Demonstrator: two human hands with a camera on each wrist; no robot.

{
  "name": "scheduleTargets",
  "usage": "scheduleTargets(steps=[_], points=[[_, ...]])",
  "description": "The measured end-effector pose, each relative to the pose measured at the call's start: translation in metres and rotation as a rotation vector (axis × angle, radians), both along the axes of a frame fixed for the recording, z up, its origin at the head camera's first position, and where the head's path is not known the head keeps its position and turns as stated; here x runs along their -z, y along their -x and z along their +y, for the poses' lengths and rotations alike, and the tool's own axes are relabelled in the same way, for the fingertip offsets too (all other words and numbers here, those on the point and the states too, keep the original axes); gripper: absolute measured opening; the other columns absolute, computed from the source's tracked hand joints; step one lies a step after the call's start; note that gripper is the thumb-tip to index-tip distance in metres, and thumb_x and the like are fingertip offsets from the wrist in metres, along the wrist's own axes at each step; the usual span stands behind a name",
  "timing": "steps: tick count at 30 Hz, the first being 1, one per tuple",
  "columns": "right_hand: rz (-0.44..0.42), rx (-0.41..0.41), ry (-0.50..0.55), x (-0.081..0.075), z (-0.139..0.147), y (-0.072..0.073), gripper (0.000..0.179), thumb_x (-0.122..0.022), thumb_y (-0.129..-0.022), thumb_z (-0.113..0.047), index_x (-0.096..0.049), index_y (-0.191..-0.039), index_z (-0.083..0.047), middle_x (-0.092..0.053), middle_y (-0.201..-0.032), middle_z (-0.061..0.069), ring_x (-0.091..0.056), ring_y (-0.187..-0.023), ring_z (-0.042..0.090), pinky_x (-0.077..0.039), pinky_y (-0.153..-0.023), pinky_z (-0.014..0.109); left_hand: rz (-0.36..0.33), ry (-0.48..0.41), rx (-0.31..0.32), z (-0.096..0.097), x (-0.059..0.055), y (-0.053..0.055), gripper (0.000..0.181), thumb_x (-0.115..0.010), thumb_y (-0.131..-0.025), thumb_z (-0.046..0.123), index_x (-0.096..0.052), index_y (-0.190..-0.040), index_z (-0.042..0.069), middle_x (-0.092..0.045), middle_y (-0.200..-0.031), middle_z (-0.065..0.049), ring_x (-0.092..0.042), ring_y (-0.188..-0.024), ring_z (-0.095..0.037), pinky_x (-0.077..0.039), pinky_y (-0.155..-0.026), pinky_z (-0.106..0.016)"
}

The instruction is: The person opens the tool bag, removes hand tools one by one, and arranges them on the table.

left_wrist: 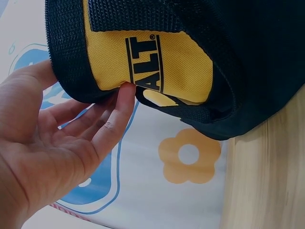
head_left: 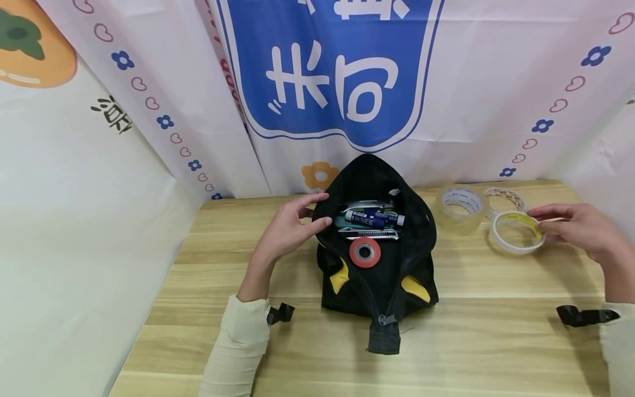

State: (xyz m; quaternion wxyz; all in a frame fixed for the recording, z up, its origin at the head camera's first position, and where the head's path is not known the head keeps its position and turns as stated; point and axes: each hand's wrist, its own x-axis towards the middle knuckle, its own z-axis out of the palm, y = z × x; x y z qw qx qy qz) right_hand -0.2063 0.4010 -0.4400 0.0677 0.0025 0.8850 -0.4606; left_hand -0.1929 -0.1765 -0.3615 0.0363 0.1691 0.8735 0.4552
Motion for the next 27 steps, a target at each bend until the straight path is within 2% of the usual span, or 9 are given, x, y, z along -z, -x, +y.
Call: scheduleTargets(steps=[5,6,9,12,15,17,21,24,27], points=[[-0.029,-0.018,0.019,0.004,-0.002,0.002,0.045,-0.068,-0.104,-0.006,-0.071,-0.099,-0.051,-0.065,-0.094,-0.038,-0.066,-0.077,-0.004,-0.059,-0.067,0.021,-0.003,0.007,-0.009,0.0,-0.001,0.0,0.053,-0.076,-0.1,0.024,-0.063,-0.151,0.018,-0.051,-0.165,-0.009,-0.069,-0.131,-0.037,-0.061,-0.094,-0.046],[-0.03,-0.022,0.014,0.005,-0.002,0.003,0.038,-0.068,-0.104,-0.006,-0.075,-0.103,-0.044,-0.065,-0.093,-0.038,-0.066,-0.077,-0.004,-0.059,-0.067,0.021,-0.003,0.009,-0.01,0.0,-0.001,0.0,0.053,-0.076,-0.1,0.024,-0.063,-0.151,0.018,-0.052,-0.165,-0.009,-0.069,-0.131,-0.037,-0.061,-0.094,-0.046],[-0.036,-0.032,-0.033,0.007,-0.004,0.004,0.021,-0.066,-0.105,-0.006,-0.078,-0.122,-0.007,-0.061,-0.093,-0.04,-0.064,-0.077,-0.005,-0.059,-0.068,0.021,-0.004,0.013,-0.011,0.001,-0.001,0.0,0.053,-0.076,-0.1,0.024,-0.063,-0.151,0.018,-0.052,-0.165,-0.008,-0.069,-0.131,-0.037,-0.062,-0.095,-0.047],[-0.054,-0.053,-0.102,0.009,-0.005,0.006,0.043,-0.06,-0.108,-0.007,-0.055,-0.14,0.021,-0.06,-0.095,-0.036,-0.063,-0.078,-0.005,-0.06,-0.069,0.022,-0.003,0.015,-0.011,0.001,-0.001,0.0,0.053,-0.076,-0.1,0.025,-0.063,-0.151,0.018,-0.052,-0.164,-0.008,-0.069,-0.13,-0.036,-0.061,-0.094,-0.045],[-0.066,-0.062,-0.151,0.009,-0.006,0.007,0.047,-0.058,-0.11,-0.009,-0.049,-0.143,0.023,-0.069,-0.101,-0.018,-0.062,-0.078,-0.005,-0.06,-0.069,0.023,-0.002,0.016,-0.009,0.001,-0.001,0.0,0.053,-0.076,-0.1,0.025,-0.063,-0.152,0.018,-0.053,-0.164,-0.008,-0.07,-0.13,-0.035,-0.06,-0.09,-0.04],[-0.037,-0.061,-0.196,0.008,-0.009,0.007,0.046,-0.059,-0.109,-0.011,-0.052,-0.141,0.022,-0.076,-0.106,0.003,-0.059,-0.079,-0.008,-0.058,-0.068,0.022,-0.001,0.017,-0.008,0.0,-0.002,0.0,0.053,-0.076,-0.1,0.025,-0.062,-0.152,0.018,-0.053,-0.164,-0.008,-0.07,-0.129,-0.035,-0.06,-0.089,-0.039],[0.042,-0.061,-0.272,-0.005,-0.021,0.003,0.047,-0.063,-0.108,-0.017,-0.057,-0.139,0.018,-0.07,-0.121,0.036,-0.05,-0.08,-0.017,-0.053,-0.067,0.018,-0.003,0.018,-0.007,0.001,-0.002,0.0,0.054,-0.076,-0.1,0.025,-0.062,-0.152,0.018,-0.052,-0.164,-0.009,-0.07,-0.129,-0.035,-0.06,-0.09,-0.041],[0.089,-0.071,-0.28,-0.018,-0.039,0.002,0.046,-0.065,-0.108,-0.018,-0.06,-0.14,0.015,-0.069,-0.125,0.037,-0.049,-0.082,-0.021,-0.052,-0.068,0.016,-0.002,0.016,-0.008,0.0,-0.003,-0.001,0.054,-0.076,-0.1,0.024,-0.062,-0.152,0.018,-0.052,-0.164,-0.009,-0.07,-0.13,-0.035,-0.061,-0.093,-0.043],[0.145,-0.08,-0.268,-0.032,-0.059,0.0,0.045,-0.068,-0.106,-0.021,-0.063,-0.14,0.009,-0.075,-0.119,0.025,-0.051,-0.084,-0.021,-0.05,-0.069,0.014,0.002,0.011,0.0,0.0,-0.002,-0.001,0.054,-0.076,-0.1,0.024,-0.062,-0.152,0.017,-0.054,-0.163,-0.009,-0.07,-0.129,-0.035,-0.061,-0.094,-0.044]])
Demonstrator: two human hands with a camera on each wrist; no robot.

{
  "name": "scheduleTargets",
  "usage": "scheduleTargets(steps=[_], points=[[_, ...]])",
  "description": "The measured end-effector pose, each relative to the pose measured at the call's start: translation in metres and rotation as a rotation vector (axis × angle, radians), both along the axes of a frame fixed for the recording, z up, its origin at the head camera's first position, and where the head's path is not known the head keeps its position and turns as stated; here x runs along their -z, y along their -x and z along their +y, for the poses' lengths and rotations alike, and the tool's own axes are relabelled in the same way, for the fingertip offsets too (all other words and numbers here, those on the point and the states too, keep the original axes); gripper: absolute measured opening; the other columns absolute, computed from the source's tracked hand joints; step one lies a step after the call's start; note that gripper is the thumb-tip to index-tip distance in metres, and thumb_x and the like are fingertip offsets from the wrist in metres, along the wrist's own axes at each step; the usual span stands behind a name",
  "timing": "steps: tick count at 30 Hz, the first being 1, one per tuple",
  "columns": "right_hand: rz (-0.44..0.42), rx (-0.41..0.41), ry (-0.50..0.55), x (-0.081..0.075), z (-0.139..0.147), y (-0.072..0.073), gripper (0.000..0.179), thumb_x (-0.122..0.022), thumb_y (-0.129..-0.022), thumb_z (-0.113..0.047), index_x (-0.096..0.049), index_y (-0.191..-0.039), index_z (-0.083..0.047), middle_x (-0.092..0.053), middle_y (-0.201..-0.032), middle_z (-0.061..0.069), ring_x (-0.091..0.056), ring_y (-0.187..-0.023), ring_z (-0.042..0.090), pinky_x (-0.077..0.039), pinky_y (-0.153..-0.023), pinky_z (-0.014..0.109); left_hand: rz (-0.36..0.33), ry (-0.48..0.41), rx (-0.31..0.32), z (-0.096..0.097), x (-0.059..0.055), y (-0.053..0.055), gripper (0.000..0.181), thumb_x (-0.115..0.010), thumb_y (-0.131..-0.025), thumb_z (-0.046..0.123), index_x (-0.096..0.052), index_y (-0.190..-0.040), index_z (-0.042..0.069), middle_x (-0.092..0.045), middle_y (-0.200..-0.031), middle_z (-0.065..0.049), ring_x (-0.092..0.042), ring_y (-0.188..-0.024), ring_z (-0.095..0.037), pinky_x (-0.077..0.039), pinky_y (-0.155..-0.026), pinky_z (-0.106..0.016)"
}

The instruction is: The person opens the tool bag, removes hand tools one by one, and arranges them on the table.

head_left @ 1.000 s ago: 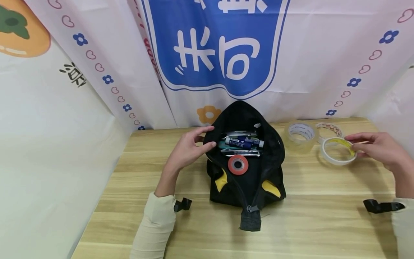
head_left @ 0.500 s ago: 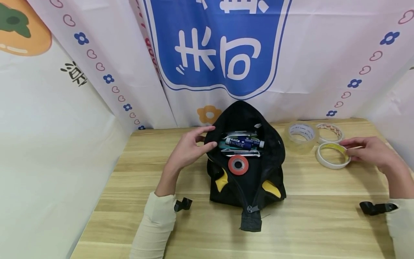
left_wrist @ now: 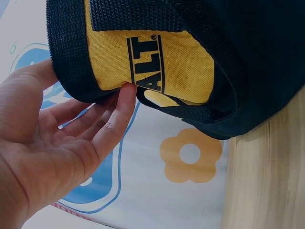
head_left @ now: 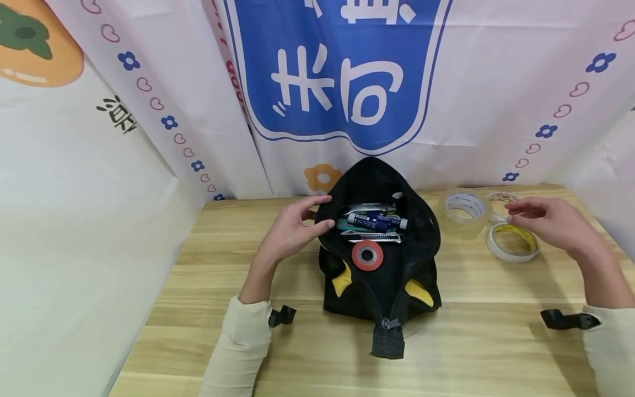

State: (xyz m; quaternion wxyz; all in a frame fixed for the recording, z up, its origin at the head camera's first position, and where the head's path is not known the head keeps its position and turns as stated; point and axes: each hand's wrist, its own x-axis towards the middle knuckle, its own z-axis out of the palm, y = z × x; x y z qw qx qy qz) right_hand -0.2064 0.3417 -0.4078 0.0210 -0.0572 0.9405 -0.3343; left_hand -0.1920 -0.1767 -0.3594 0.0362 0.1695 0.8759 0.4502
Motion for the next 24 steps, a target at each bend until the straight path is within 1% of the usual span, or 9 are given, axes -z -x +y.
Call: scheduleTargets(steps=[2,4,6,8,10,14,18,21,24], points=[[0.038,-0.016,0.018,-0.009,-0.014,-0.001,0.044,-0.07,-0.105,-0.023,-0.066,-0.14,0.005,-0.076,-0.116,0.015,-0.053,-0.086,-0.019,-0.05,-0.07,0.013,0.005,0.001,0.002,0.0,0.001,0.0,0.054,-0.076,-0.1,0.023,-0.062,-0.152,0.016,-0.055,-0.162,-0.01,-0.071,-0.128,-0.034,-0.061,-0.093,-0.043],[0.065,-0.029,0.03,-0.018,-0.027,-0.003,0.044,-0.071,-0.105,-0.025,-0.067,-0.14,0.001,-0.076,-0.117,0.012,-0.054,-0.088,-0.019,-0.048,-0.072,0.01,0.008,0.001,0.005,0.0,0.002,0.0,0.054,-0.076,-0.101,0.023,-0.062,-0.152,0.016,-0.056,-0.16,-0.01,-0.072,-0.126,-0.034,-0.061,-0.092,-0.042],[0.086,-0.045,0.047,-0.027,-0.041,-0.004,0.043,-0.072,-0.105,-0.025,-0.068,-0.139,0.0,-0.076,-0.121,0.016,-0.054,-0.09,-0.02,-0.047,-0.075,0.006,0.009,0.0,0.005,0.0,0.002,0.0,0.053,-0.076,-0.101,0.024,-0.062,-0.152,0.016,-0.057,-0.16,-0.01,-0.072,-0.126,-0.034,-0.06,-0.092,-0.041],[0.112,-0.067,0.058,-0.036,-0.055,-0.005,0.041,-0.071,-0.105,-0.024,-0.068,-0.138,0.0,-0.074,-0.126,0.022,-0.055,-0.091,-0.02,-0.045,-0.077,0.003,0.012,0.002,0.0,-0.001,0.002,0.0,0.053,-0.076,-0.101,0.024,-0.062,-0.152,0.016,-0.056,-0.16,-0.01,-0.071,-0.127,-0.034,-0.061,-0.093,-0.042],[0.128,-0.085,0.076,-0.046,-0.069,-0.005,0.039,-0.071,-0.105,-0.024,-0.069,-0.137,-0.002,-0.072,-0.13,0.025,-0.056,-0.093,-0.02,-0.045,-0.079,0.001,0.014,0.001,-0.001,-0.001,0.001,0.0,0.053,-0.076,-0.101,0.024,-0.062,-0.152,0.016,-0.056,-0.161,-0.01,-0.071,-0.128,-0.035,-0.061,-0.095,-0.044],[0.154,-0.126,0.114,-0.062,-0.093,-0.005,0.037,-0.072,-0.105,-0.022,-0.07,-0.137,-0.006,-0.072,-0.132,0.021,-0.059,-0.097,-0.018,-0.046,-0.082,0.0,0.016,0.004,-0.006,0.0,0.001,0.001,0.053,-0.076,-0.101,0.024,-0.063,-0.151,0.017,-0.056,-0.161,-0.009,-0.071,-0.127,-0.035,-0.061,-0.094,-0.045],[0.18,-0.172,0.147,-0.075,-0.114,-0.004,0.036,-0.075,-0.102,-0.018,-0.071,-0.137,-0.008,-0.073,-0.132,0.017,-0.06,-0.1,-0.015,-0.047,-0.086,0.001,0.01,0.008,-0.008,0.0,0.001,0.001,0.053,-0.076,-0.101,0.024,-0.062,-0.151,0.017,-0.055,-0.161,-0.009,-0.071,-0.126,-0.034,-0.061,-0.094,-0.044],[0.2,-0.22,0.152,-0.083,-0.127,-0.002,0.037,-0.076,-0.1,-0.013,-0.072,-0.136,-0.008,-0.074,-0.131,0.016,-0.064,-0.104,-0.007,-0.047,-0.089,0.002,0.005,0.0,-0.006,0.0,0.001,0.001,0.053,-0.076,-0.101,0.024,-0.062,-0.151,0.016,-0.055,-0.162,-0.009,-0.071,-0.127,-0.034,-0.061,-0.096,-0.045],[0.211,-0.276,0.13,-0.089,-0.139,0.0,0.038,-0.077,-0.098,-0.009,-0.071,-0.136,-0.007,-0.074,-0.131,0.015,-0.071,-0.109,0.01,-0.048,-0.09,0.005,0.003,-0.002,-0.005,0.001,0.002,0.0,0.053,-0.076,-0.101,0.024,-0.062,-0.152,0.016,-0.055,-0.162,-0.009,-0.071,-0.127,-0.035,-0.061,-0.097,-0.046]])
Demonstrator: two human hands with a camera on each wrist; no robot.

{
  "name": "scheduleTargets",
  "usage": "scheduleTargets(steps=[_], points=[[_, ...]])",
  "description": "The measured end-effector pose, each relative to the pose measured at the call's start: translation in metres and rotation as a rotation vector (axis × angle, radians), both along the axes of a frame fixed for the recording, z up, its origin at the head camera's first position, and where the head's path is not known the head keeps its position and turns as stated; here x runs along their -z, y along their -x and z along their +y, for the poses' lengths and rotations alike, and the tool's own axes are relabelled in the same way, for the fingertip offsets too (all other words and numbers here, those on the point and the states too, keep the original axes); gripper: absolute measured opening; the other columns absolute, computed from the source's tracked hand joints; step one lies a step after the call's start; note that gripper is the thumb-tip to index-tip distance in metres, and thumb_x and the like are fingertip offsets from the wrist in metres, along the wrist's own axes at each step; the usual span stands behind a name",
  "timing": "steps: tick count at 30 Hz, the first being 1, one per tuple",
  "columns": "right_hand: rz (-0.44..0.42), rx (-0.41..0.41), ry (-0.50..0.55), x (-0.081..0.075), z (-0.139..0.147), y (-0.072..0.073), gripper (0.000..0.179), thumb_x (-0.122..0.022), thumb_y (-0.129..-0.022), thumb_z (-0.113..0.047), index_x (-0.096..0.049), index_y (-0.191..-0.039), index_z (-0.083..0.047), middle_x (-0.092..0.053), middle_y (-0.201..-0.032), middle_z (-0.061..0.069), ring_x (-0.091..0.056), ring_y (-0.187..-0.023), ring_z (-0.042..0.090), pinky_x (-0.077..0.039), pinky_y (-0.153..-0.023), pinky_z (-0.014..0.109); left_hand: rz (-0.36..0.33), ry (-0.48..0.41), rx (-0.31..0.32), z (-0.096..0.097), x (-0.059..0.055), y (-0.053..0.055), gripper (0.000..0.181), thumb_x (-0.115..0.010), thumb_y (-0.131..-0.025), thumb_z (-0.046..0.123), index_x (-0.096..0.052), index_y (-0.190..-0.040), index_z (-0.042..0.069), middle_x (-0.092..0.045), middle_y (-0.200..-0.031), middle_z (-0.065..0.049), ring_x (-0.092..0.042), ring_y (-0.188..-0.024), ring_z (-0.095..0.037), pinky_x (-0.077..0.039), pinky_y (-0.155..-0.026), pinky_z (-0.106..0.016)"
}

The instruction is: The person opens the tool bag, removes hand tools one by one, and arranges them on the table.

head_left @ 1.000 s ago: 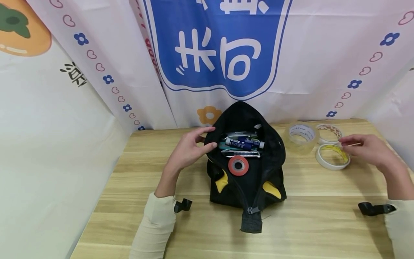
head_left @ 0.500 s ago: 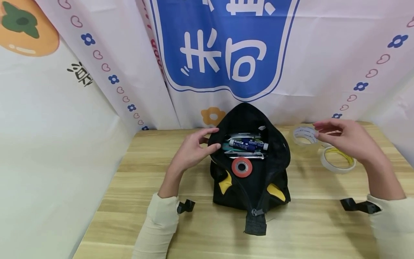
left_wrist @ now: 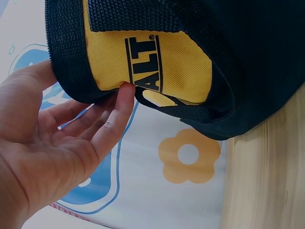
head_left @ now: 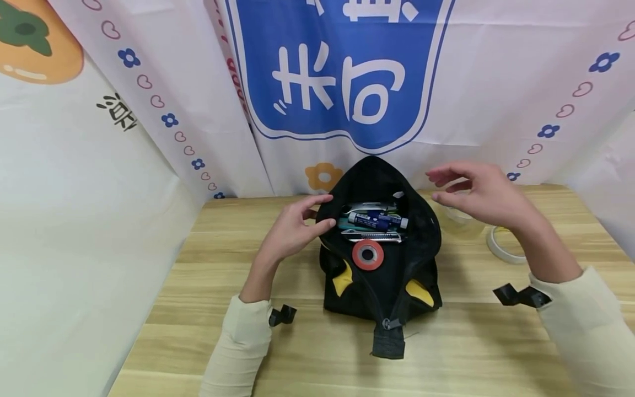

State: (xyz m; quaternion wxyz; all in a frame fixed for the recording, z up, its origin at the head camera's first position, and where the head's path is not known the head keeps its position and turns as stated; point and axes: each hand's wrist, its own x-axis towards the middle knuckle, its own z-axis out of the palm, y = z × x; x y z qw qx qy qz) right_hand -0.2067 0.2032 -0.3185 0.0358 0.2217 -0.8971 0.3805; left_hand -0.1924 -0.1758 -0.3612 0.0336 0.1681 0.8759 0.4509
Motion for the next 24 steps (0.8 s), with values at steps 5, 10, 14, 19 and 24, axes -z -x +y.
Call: scheduleTargets(steps=[5,10,14,19,24], points=[[0.019,-0.088,-0.046,-0.007,-0.021,0.002,0.042,-0.078,-0.098,-0.009,-0.069,-0.139,-0.005,-0.073,-0.134,0.017,-0.073,-0.116,0.034,-0.06,-0.1,0.034,-0.002,-0.003,0.0,-0.001,0.0,-0.001,0.053,-0.076,-0.101,0.023,-0.062,-0.152,0.015,-0.053,-0.163,-0.01,-0.071,-0.128,-0.036,-0.061,-0.098,-0.047],[0.024,-0.155,-0.082,-0.007,-0.04,0.007,0.043,-0.079,-0.096,-0.009,-0.069,-0.138,-0.004,-0.072,-0.136,0.017,-0.071,-0.12,0.035,-0.059,-0.103,0.056,0.0,-0.01,0.001,-0.002,0.001,-0.001,0.053,-0.076,-0.1,0.022,-0.062,-0.151,0.015,-0.053,-0.163,-0.01,-0.071,-0.127,-0.035,-0.062,-0.095,-0.045],[0.028,-0.191,-0.122,-0.003,-0.053,0.014,0.042,-0.078,-0.095,-0.005,-0.07,-0.136,-0.004,-0.073,-0.135,0.014,-0.071,-0.12,0.031,-0.061,-0.101,0.052,0.002,-0.01,0.002,-0.003,0.002,-0.001,0.053,-0.076,-0.101,0.022,-0.062,-0.151,0.015,-0.053,-0.163,-0.01,-0.071,-0.127,-0.035,-0.061,-0.092,-0.042],[-0.023,-0.247,-0.155,0.006,-0.066,0.024,0.044,-0.076,-0.097,-0.006,-0.067,-0.14,-0.004,-0.072,-0.138,0.016,-0.071,-0.123,0.032,-0.062,-0.1,0.049,0.004,-0.004,0.003,-0.002,0.002,-0.001,0.053,-0.076,-0.101,0.023,-0.062,-0.151,0.016,-0.053,-0.163,-0.01,-0.07,-0.129,-0.036,-0.062,-0.095,-0.045],[-0.108,-0.308,-0.176,0.016,-0.08,0.032,0.045,-0.076,-0.098,-0.008,-0.066,-0.142,-0.005,-0.072,-0.138,0.017,-0.071,-0.125,0.034,-0.061,-0.102,0.05,0.008,-0.006,0.008,-0.002,0.001,0.001,0.053,-0.076,-0.101,0.023,-0.062,-0.151,0.016,-0.055,-0.162,-0.009,-0.07,-0.129,-0.036,-0.061,-0.097,-0.047]])
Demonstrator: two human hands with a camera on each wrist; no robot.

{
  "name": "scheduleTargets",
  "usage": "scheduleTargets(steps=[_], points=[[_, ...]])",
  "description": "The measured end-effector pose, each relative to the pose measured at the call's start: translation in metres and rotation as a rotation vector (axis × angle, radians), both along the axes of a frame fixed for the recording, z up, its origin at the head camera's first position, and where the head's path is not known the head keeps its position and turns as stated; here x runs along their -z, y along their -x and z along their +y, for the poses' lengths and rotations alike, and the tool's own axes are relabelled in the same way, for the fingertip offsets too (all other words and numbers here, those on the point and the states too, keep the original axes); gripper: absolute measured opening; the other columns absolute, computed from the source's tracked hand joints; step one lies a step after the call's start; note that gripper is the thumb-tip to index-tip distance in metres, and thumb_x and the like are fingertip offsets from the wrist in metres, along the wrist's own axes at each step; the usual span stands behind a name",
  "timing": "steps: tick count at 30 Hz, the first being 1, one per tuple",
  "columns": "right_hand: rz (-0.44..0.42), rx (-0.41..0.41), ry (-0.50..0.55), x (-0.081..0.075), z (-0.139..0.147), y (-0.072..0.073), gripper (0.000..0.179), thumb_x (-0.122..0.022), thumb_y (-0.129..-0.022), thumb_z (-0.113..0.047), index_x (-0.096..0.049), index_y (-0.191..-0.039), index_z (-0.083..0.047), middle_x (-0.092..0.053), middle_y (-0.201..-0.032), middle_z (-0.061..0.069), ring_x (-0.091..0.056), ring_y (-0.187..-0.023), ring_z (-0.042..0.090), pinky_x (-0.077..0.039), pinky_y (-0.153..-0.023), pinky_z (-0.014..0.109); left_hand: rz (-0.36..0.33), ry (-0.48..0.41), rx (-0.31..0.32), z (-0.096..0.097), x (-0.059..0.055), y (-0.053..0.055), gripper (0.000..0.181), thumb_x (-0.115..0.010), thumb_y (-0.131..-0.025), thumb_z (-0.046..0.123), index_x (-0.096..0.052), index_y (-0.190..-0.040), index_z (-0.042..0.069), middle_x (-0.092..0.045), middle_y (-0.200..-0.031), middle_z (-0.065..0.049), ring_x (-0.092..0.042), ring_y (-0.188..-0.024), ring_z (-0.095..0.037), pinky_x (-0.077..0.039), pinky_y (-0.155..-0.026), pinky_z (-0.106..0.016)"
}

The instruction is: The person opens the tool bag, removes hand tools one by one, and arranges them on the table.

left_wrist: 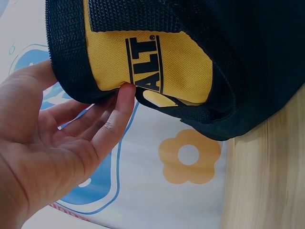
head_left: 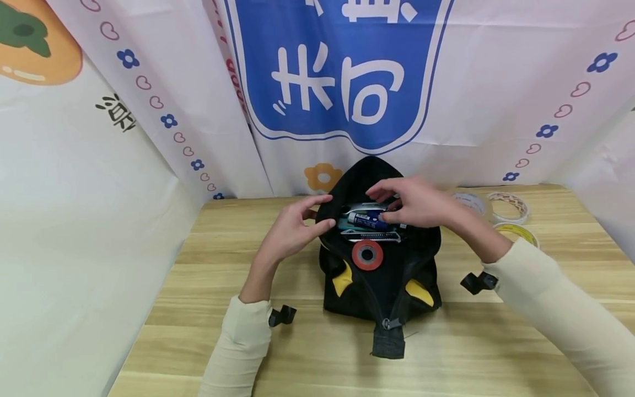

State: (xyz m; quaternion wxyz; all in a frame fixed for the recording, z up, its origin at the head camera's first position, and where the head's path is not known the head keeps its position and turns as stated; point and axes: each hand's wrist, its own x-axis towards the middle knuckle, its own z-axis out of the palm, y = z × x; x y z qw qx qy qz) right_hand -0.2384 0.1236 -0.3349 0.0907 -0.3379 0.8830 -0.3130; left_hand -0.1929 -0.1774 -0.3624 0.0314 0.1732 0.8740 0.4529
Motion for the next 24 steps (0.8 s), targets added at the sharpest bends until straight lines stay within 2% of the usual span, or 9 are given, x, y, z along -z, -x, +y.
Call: scheduleTargets(steps=[5,11,17,24], points=[[-0.043,-0.067,-0.04,0.014,-0.014,0.007,0.045,-0.079,-0.096,-0.008,-0.068,-0.139,-0.004,-0.073,-0.137,0.017,-0.071,-0.124,0.036,-0.061,-0.101,0.051,0.005,0.001,0.004,0.0,-0.001,0.0,0.052,-0.076,-0.101,0.023,-0.062,-0.151,0.016,-0.055,-0.161,-0.009,-0.071,-0.127,-0.035,-0.061,-0.094,-0.045],[-0.042,-0.153,-0.118,0.034,-0.027,0.018,0.043,-0.079,-0.095,-0.01,-0.07,-0.136,-0.001,-0.074,-0.133,0.017,-0.072,-0.119,0.032,-0.058,-0.104,0.054,0.005,-0.002,0.009,-0.001,-0.001,0.0,0.052,-0.076,-0.101,0.023,-0.063,-0.151,0.015,-0.056,-0.161,-0.009,-0.072,-0.126,-0.034,-0.061,-0.092,-0.042],[-0.064,-0.162,-0.189,0.052,-0.034,0.018,0.04,-0.08,-0.095,-0.011,-0.072,-0.134,-0.005,-0.076,-0.126,0.013,-0.073,-0.111,0.025,-0.058,-0.101,0.049,0.006,0.004,0.013,-0.001,-0.001,0.0,0.052,-0.076,-0.101,0.023,-0.063,-0.151,0.016,-0.057,-0.16,-0.009,-0.073,-0.124,-0.033,-0.059,-0.089,-0.038],[-0.065,-0.175,-0.197,0.07,-0.037,0.012,0.035,-0.082,-0.094,-0.012,-0.075,-0.129,-0.008,-0.077,-0.124,0.007,-0.071,-0.112,0.024,-0.057,-0.101,0.046,0.014,0.012,0.008,-0.002,-0.001,-0.001,0.052,-0.076,-0.101,0.023,-0.063,-0.151,0.015,-0.056,-0.161,-0.011,-0.072,-0.125,-0.034,-0.06,-0.091,-0.041]])
